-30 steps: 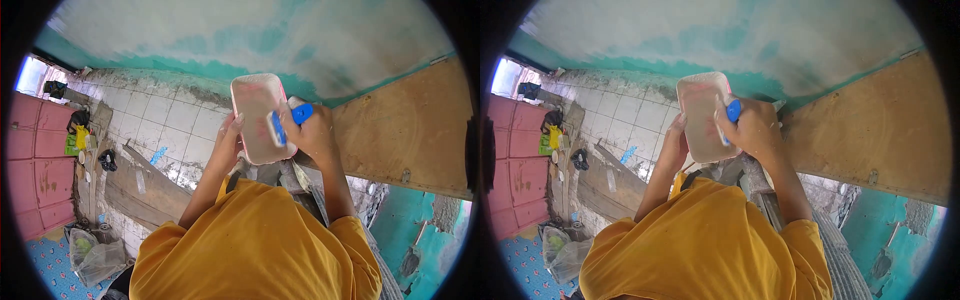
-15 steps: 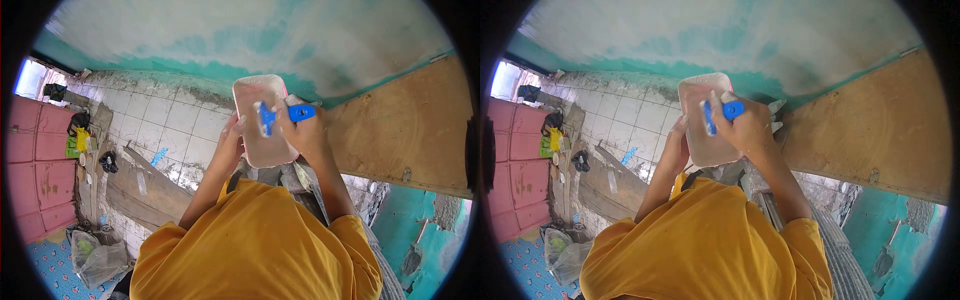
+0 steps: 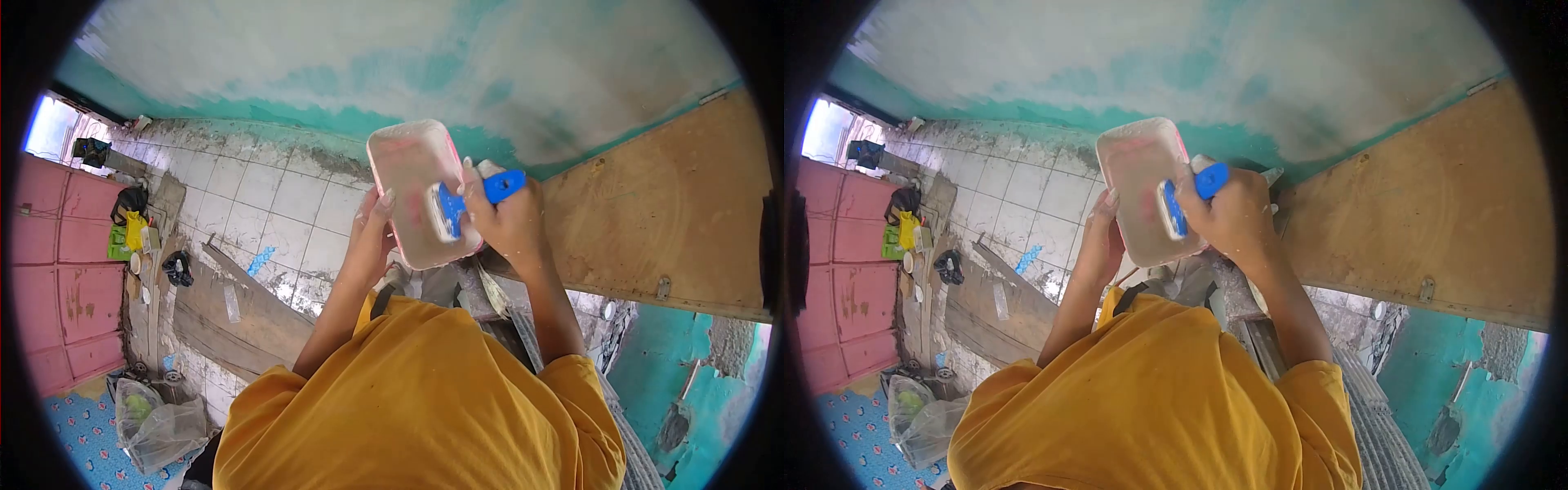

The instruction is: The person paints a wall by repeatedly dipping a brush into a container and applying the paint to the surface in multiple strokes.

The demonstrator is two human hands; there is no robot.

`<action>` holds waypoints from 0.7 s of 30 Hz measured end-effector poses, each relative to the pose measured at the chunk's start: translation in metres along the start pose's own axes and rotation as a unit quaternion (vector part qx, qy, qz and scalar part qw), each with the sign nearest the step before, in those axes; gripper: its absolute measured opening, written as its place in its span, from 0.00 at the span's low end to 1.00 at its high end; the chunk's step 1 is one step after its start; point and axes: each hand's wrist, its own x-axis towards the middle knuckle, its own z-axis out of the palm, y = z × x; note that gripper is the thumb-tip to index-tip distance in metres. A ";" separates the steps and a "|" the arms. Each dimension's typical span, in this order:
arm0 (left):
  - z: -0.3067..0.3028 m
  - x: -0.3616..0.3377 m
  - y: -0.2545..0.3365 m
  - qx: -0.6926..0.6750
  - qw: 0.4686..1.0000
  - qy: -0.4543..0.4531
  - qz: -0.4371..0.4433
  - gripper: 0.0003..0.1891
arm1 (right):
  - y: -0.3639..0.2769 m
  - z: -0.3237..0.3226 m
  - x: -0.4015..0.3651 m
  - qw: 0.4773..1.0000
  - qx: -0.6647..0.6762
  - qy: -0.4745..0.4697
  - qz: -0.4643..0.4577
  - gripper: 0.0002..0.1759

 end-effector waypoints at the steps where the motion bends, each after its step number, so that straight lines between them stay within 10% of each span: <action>1: 0.000 0.000 0.000 -0.004 1.000 0.011 0.009 0.35 | 0.000 0.000 0.000 0.999 0.019 0.020 0.021 0.13; 4: 0.001 -0.004 0.004 0.032 0.999 0.025 -0.001 0.36 | 0.001 -0.013 0.007 0.990 0.076 0.059 0.106 0.13; 21: 0.011 -0.012 0.008 0.057 0.997 0.058 0.009 0.39 | 0.007 -0.015 0.012 0.993 -0.101 0.053 -0.038 0.14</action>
